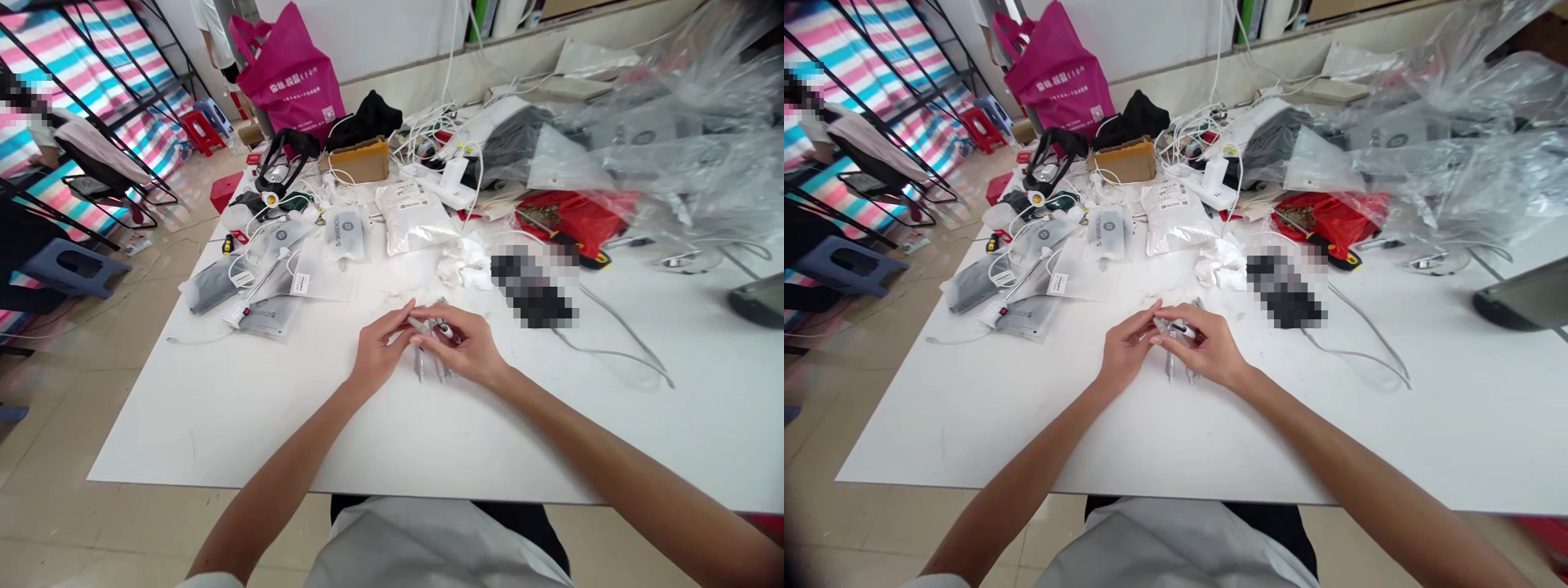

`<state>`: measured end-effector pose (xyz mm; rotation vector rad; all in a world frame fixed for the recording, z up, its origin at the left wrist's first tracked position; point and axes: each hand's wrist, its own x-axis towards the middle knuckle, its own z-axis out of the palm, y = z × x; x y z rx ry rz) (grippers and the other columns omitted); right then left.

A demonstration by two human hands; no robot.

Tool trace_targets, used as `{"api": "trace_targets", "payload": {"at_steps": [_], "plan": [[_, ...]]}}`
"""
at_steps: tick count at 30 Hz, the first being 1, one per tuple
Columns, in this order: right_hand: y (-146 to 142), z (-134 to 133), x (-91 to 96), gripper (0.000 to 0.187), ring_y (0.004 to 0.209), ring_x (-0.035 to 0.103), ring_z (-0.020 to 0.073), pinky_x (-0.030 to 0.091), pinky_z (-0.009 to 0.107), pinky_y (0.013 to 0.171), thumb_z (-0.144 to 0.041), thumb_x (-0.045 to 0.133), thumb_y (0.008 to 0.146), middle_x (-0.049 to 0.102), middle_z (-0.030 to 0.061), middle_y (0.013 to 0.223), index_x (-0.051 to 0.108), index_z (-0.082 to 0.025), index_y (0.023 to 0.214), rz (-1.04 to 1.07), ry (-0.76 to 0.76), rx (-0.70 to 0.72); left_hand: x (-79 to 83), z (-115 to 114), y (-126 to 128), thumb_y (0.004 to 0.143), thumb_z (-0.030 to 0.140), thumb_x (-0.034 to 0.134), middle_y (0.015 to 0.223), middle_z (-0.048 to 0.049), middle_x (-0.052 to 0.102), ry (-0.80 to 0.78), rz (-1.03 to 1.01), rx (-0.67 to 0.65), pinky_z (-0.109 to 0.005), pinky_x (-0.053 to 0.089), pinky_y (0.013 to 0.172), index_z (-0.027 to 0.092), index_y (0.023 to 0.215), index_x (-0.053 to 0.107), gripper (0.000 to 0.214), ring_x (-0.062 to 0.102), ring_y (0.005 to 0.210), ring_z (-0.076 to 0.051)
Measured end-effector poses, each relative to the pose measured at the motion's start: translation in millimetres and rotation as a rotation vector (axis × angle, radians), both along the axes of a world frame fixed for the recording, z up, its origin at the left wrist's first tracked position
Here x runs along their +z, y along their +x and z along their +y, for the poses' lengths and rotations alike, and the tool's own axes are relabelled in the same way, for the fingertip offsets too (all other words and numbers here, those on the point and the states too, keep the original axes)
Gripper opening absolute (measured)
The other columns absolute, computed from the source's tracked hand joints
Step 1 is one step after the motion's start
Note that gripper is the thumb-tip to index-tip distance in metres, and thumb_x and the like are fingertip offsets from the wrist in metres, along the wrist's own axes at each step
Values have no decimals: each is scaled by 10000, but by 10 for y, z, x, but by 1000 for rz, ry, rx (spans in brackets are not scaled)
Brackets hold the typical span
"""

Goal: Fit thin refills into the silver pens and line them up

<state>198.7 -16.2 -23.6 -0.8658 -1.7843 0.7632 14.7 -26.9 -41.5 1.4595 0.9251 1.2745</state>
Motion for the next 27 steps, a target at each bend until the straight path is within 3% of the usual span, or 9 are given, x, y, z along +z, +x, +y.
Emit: {"api": "trace_targets", "payload": {"at_steps": [3, 6, 10, 14, 27], "plan": [[-8, 3, -53, 196, 860, 738, 194, 529, 264, 535, -277, 684, 986, 785, 97, 1063, 753, -231, 1163, -29, 234, -31, 41, -29, 17, 929, 377, 760, 1275, -64, 768, -74, -43, -25, -386, 550, 1067, 281, 1370, 717, 454, 714, 1174, -246], [-10, 4, -63, 212, 978, 756, 219, 629, 315, 693, -196, 679, 978, 780, 95, 1089, 741, -240, 1176, -42, 375, -39, 111, -35, 15, 884, 310, 809, 1387, -78, 717, -167, -161, -132, -418, 526, 1102, 294, 1418, 677, 550, 644, 1325, -288], [-11, -19, -5, 276, 927, 753, 208, 636, 310, 687, -136, 690, 953, 778, 83, 1051, 727, -249, 1203, -34, 464, -56, 125, 32, -28, 806, 217, 851, 1528, -108, 610, -384, -287, -294, -459, 505, 1108, 290, 1464, 633, 696, 547, 1434, -346], [-21, -58, 48, 304, 848, 745, 194, 632, 312, 684, -116, 707, 934, 781, 68, 1011, 724, -262, 1200, -40, 534, -101, 75, 110, -73, 716, 141, 872, 1460, -148, 657, -587, -290, -274, -462, 503, 1072, 227, 1399, 686, 713, 578, 1382, -369], [-61, -108, 113, 290, 821, 744, 177, 615, 277, 657, -118, 711, 932, 778, 54, 951, 743, -250, 1188, 5, 555, -58, 67, 126, -99, 776, 301, 868, 1552, -206, 562, -536, -317, -357, -512, 482, 1134, 180, 1423, 652, 693, 496, 1471, -398]]}}
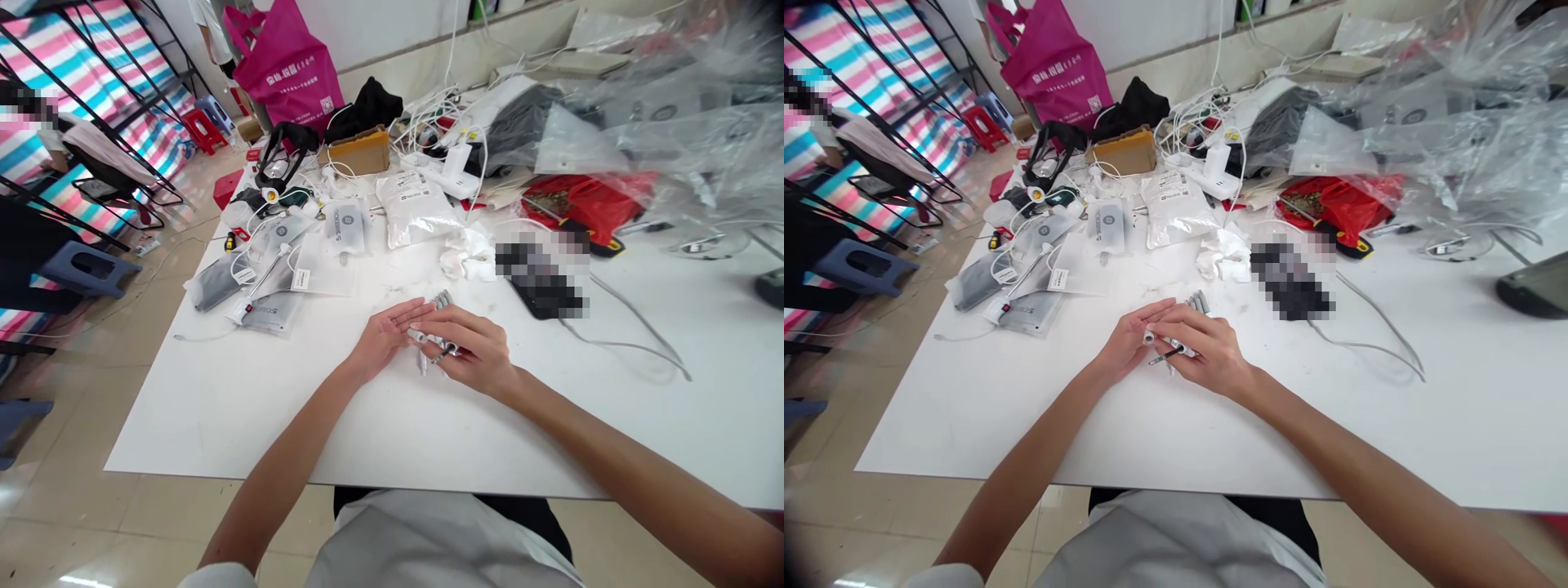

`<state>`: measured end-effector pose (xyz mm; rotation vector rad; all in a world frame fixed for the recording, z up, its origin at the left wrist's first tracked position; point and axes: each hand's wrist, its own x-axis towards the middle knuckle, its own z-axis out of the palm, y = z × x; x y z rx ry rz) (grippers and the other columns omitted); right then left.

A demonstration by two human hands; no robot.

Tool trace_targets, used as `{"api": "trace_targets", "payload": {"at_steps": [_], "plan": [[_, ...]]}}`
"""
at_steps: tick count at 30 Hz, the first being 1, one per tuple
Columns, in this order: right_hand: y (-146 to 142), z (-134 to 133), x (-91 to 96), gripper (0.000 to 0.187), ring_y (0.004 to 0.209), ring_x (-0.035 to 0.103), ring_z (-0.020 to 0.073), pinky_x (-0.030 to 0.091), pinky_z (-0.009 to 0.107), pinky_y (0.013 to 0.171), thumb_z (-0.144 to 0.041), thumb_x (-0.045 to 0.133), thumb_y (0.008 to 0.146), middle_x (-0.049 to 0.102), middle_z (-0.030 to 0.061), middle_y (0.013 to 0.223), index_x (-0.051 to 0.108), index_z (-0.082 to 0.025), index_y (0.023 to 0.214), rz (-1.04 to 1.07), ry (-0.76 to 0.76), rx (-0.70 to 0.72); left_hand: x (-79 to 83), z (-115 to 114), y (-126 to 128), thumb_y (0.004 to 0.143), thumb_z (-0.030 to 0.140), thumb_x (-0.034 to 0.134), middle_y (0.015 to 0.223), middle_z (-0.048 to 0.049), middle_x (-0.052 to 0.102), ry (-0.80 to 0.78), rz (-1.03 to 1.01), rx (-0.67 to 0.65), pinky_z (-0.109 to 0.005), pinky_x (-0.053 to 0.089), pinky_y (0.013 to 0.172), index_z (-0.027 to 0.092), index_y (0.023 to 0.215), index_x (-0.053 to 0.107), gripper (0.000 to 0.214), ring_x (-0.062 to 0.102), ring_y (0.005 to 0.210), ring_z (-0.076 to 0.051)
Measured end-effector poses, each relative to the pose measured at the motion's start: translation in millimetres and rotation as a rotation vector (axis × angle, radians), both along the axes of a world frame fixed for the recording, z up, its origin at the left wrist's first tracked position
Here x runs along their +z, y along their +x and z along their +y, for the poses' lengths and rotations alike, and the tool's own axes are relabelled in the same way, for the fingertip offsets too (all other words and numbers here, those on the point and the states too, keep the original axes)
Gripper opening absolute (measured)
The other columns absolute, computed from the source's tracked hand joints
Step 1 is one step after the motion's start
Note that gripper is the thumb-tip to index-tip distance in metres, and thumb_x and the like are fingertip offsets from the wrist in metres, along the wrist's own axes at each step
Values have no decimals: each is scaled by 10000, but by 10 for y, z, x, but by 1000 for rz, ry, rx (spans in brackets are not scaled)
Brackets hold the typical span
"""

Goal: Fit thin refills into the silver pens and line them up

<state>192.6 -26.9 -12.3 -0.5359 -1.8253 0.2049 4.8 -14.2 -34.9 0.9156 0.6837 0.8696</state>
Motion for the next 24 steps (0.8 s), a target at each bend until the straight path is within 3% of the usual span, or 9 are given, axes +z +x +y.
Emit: {"api": "trace_targets", "payload": {"at_steps": [12, 20, 24], "plan": [[0, -18, -14, 148, 766, 741, 181, 625, 301, 645, -219, 712, 953, 780, 38, 889, 767, -281, 1076, -29, -69, -40, 55, -13, 12, 796, 320, 849, 1564, -196, 553, 28, 10, -5, -493, 494, 1137, 186, 1405, 668, 649, 482, 1490, -380], [2, -11, 18, 282, 785, 743, 182, 603, 288, 621, -139, 723, 928, 780, 44, 921, 748, -273, 1176, 1, 9, 4, 89, -14, 9, 786, 336, 873, 1565, -199, 552, 11, 7, -11, -501, 495, 1133, 188, 1402, 670, 665, 476, 1493, -390], [8, -6, -10, 165, 785, 746, 192, 616, 305, 634, -207, 705, 956, 780, 42, 887, 759, -276, 1095, -36, -41, -34, 76, -30, 15, 788, 411, 882, 1510, -193, 608, 75, 1, 7, -498, 477, 1155, 193, 1386, 688, 665, 528, 1451, -381]]}}
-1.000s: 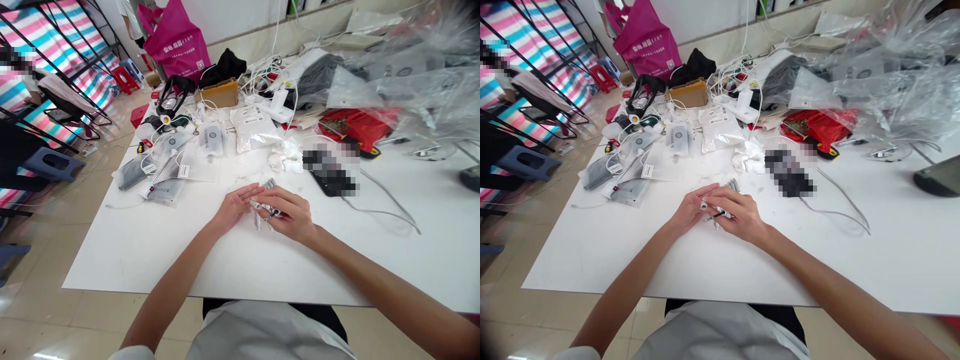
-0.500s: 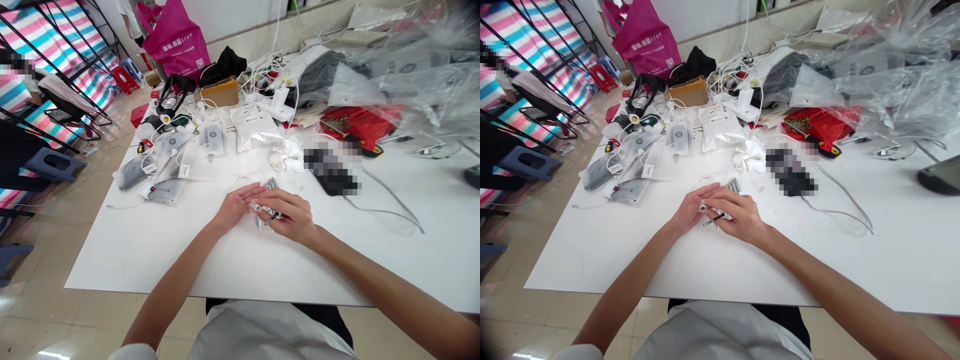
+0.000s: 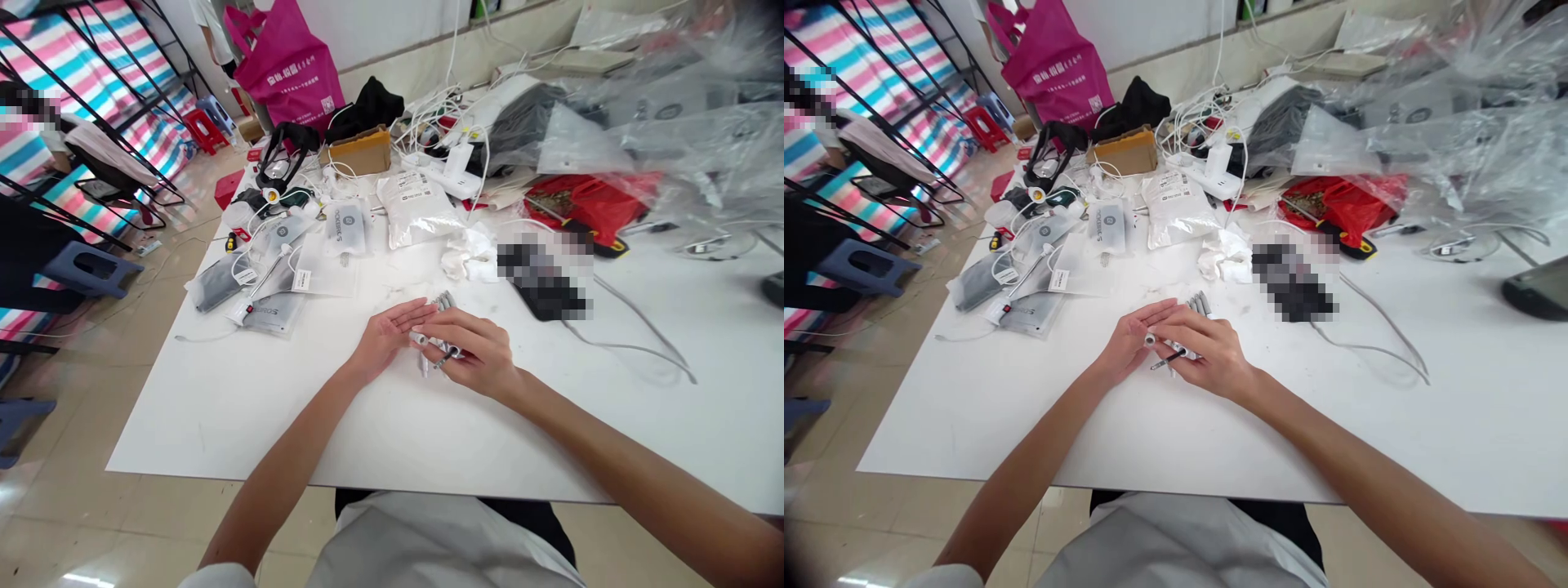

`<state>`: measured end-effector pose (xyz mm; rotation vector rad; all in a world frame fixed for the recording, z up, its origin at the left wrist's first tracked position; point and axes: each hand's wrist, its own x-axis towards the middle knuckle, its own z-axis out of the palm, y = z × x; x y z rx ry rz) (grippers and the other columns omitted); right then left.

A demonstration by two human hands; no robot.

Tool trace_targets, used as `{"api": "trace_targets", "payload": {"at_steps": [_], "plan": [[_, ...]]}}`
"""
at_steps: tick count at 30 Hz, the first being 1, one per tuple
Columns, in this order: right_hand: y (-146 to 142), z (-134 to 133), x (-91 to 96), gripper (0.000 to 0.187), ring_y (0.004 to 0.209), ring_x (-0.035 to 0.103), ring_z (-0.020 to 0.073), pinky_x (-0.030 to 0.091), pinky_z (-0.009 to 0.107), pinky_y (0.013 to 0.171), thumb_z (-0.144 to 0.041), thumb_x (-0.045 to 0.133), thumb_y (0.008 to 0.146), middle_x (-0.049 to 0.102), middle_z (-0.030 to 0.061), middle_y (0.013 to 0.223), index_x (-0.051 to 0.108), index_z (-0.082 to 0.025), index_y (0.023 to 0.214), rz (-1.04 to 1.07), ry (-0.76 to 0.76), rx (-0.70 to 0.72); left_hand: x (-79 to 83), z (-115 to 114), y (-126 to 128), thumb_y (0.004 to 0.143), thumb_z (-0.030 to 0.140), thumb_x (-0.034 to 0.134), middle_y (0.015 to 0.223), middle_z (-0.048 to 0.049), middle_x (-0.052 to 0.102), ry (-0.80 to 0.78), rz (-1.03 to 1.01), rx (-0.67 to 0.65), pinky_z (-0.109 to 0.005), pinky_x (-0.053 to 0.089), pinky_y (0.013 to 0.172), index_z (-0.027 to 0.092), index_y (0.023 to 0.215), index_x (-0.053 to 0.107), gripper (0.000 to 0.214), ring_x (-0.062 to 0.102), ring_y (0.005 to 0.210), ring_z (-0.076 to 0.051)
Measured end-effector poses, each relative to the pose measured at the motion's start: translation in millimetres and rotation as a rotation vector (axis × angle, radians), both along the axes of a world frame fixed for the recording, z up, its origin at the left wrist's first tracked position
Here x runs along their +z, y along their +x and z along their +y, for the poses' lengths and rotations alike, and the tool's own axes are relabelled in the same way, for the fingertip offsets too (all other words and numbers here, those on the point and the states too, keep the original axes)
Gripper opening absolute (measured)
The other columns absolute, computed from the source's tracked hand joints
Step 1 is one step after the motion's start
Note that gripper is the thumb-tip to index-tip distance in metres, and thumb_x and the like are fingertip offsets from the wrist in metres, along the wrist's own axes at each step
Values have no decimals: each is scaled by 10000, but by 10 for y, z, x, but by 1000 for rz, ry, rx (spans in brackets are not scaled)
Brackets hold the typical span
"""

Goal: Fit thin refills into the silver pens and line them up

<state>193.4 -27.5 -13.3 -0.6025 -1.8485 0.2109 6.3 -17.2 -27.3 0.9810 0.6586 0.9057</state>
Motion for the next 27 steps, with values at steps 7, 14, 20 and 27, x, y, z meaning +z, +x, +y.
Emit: {"api": "trace_targets", "payload": {"at_steps": [7, 14, 20, 27], "plan": [[36, 96, -122, 100, 673, 644, 150, 432, 262, 453, -273, 674, 986, 749, 69, 915, 729, -224, 1053, -27, -212, -39, -58, -47, 38, 803, 328, 884, 1298, -116, 751, 192, 100, 147, -465, 538, 1082, 253, 1359, 713, 587, 704, 1214, -304], [-1, 154, -110, 259, 619, 533, 133, 390, 288, 516, -421, 641, 1011, 677, 33, 772, 706, -204, 886, -58, -396, -78, -106, -78, 95, 867, 402, 821, 1294, -114, 754, 264, 182, 240, -459, 545, 1086, 221, 1326, 735, 501, 708, 1216, -304], [67, 196, -154, 270, 572, 505, 111, 422, 263, 525, -457, 601, 1036, 711, 33, 883, 696, -214, 1103, -125, -454, -131, -101, -15, 50, 947, 492, 707, 1195, -107, 772, 322, 338, 431, -395, 556, 1000, 197, 1200, 754, 392, 729, 1055, -239], [219, 301, -155, 309, 586, 501, 123, 372, 277, 547, -369, 421, 1114, 660, 31, 848, 690, -219, 1137, -340, -269, -231, -13, 33, -105, 1029, 546, 537, 1159, -76, 690, 386, 531, 485, -319, 471, 942, 222, 1252, 671, 416, 593, 969, -187]]}}
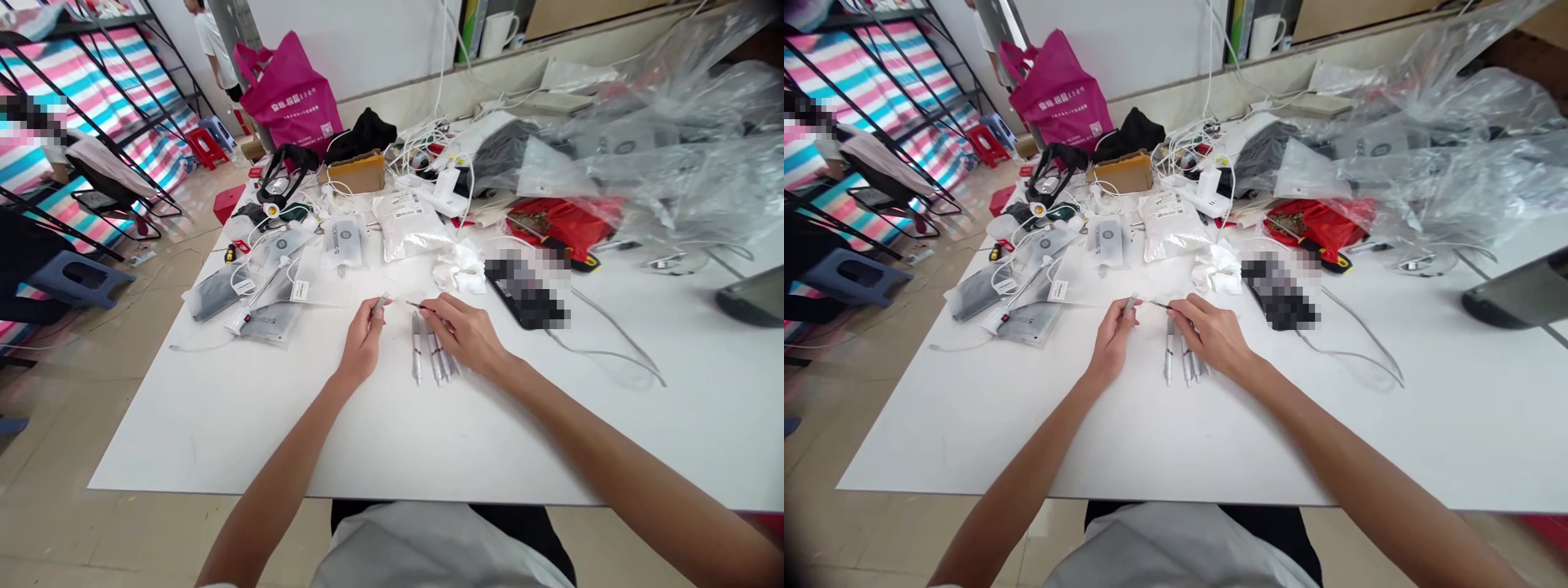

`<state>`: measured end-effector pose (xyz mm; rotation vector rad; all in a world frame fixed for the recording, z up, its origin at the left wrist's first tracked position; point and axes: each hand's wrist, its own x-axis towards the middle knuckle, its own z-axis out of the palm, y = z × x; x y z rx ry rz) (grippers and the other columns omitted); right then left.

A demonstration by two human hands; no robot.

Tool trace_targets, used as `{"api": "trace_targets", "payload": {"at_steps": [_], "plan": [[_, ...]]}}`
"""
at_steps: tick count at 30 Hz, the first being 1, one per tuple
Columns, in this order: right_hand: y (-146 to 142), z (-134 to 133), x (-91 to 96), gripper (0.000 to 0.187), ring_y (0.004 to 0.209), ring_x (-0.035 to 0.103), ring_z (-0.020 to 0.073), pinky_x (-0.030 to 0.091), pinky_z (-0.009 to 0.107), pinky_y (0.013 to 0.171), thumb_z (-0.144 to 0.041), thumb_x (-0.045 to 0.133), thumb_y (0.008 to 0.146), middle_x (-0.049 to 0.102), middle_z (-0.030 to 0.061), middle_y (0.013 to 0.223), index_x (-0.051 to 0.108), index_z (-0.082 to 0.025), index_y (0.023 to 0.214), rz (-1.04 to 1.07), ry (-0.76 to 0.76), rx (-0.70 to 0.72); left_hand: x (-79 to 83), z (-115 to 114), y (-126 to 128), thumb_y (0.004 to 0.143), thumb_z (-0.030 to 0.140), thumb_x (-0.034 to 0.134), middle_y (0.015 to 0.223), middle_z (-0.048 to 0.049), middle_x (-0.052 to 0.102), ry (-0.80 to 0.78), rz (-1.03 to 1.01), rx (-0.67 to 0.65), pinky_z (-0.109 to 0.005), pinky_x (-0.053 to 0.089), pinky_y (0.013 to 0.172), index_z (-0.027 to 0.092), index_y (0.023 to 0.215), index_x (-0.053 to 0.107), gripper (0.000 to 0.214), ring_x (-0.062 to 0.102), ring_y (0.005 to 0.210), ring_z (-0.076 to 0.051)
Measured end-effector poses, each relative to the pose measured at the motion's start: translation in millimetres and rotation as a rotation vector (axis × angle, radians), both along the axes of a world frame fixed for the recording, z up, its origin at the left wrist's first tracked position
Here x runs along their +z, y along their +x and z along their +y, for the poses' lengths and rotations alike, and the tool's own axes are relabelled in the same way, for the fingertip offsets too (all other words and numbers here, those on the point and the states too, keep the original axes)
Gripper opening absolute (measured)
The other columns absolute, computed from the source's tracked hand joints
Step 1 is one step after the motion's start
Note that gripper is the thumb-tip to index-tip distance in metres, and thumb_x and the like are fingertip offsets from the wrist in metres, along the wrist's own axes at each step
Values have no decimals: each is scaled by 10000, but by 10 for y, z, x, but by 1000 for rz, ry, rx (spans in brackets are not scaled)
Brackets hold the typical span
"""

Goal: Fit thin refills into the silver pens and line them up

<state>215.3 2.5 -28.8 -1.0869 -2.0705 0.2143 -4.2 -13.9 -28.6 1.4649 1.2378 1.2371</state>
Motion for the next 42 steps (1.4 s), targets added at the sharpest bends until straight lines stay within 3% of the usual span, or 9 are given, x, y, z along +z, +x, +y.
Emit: {"api": "trace_targets", "payload": {"at_steps": [3, 8, 12, 20, 25, 31, 38, 42], "plan": [[48, 38, -33, 302, 614, 552, 120, 331, 278, 523, -357, 436, 1110, 690, 43, 916, 706, -235, 1168, -125, 70, -10, 48, -38, 7, 1031, 560, 519, 1024, -56, 657, -13, 34, -4, -309, 451, 893, 230, 1244, 669, 420, 557, 908, -190], [84, 60, -86, 268, 607, 575, 108, 341, 287, 538, -330, 494, 1094, 725, 39, 953, 742, -249, 1151, -191, 143, 10, 75, -46, 62, 900, 531, 746, 975, -42, 661, 43, 81, -5, -294, 422, 796, 227, 1142, 725, 390, 479, 783, -160], [82, 62, -68, 230, 610, 588, 110, 364, 290, 552, -323, 543, 1076, 730, 29, 936, 758, -263, 1135, -180, 167, 19, 65, -23, 54, 945, 493, 697, 881, -30, 646, 98, 120, 1, -297, 412, 754, 227, 981, 755, 275, 468, 757, -160], [105, 82, -37, 211, 629, 609, 109, 392, 287, 572, -302, 565, 1069, 741, 28, 938, 762, -248, 1121, -167, 203, 15, 81, -26, 39, 951, 448, 701, 819, -17, 585, 115, 100, 43, -295, 411, 760, 211, 929, 720, 239, 446, 750, -152], [111, 77, -54, 209, 619, 587, 102, 372, 280, 577, -305, 570, 1068, 738, 21, 939, 756, -248, 1145, -216, 246, 14, 54, -21, 35, 957, 460, 694, 827, -17, 597, 118, 147, 18, -295, 419, 755, 216, 955, 740, 249, 458, 750, -151], [141, 100, -27, 197, 609, 555, 102, 364, 278, 587, -304, 581, 1062, 731, 15, 937, 757, -245, 1129, -237, 304, -10, 67, 10, -6, 973, 487, 676, 936, -50, 669, 199, 289, -14, -306, 451, 790, 229, 1140, 756, 317, 546, 828, -168], [159, 103, -48, 191, 600, 529, 106, 355, 285, 600, -290, 580, 1058, 726, 16, 935, 751, -262, 1140, -276, 317, -2, 39, 35, -38, 1012, 457, 627, 906, -64, 686, 317, 394, -23, -331, 460, 774, 233, 1128, 777, 294, 571, 861, -195], [127, 72, -40, 180, 610, 532, 114, 368, 289, 616, -284, 570, 1061, 725, 16, 934, 736, -259, 1127, -333, 326, 14, -12, 56, -48, 1005, 446, 643, 867, -54, 675, 401, 470, -84, -368, 479, 852, 234, 1143, 787, 291, 573, 820, -190]]}}
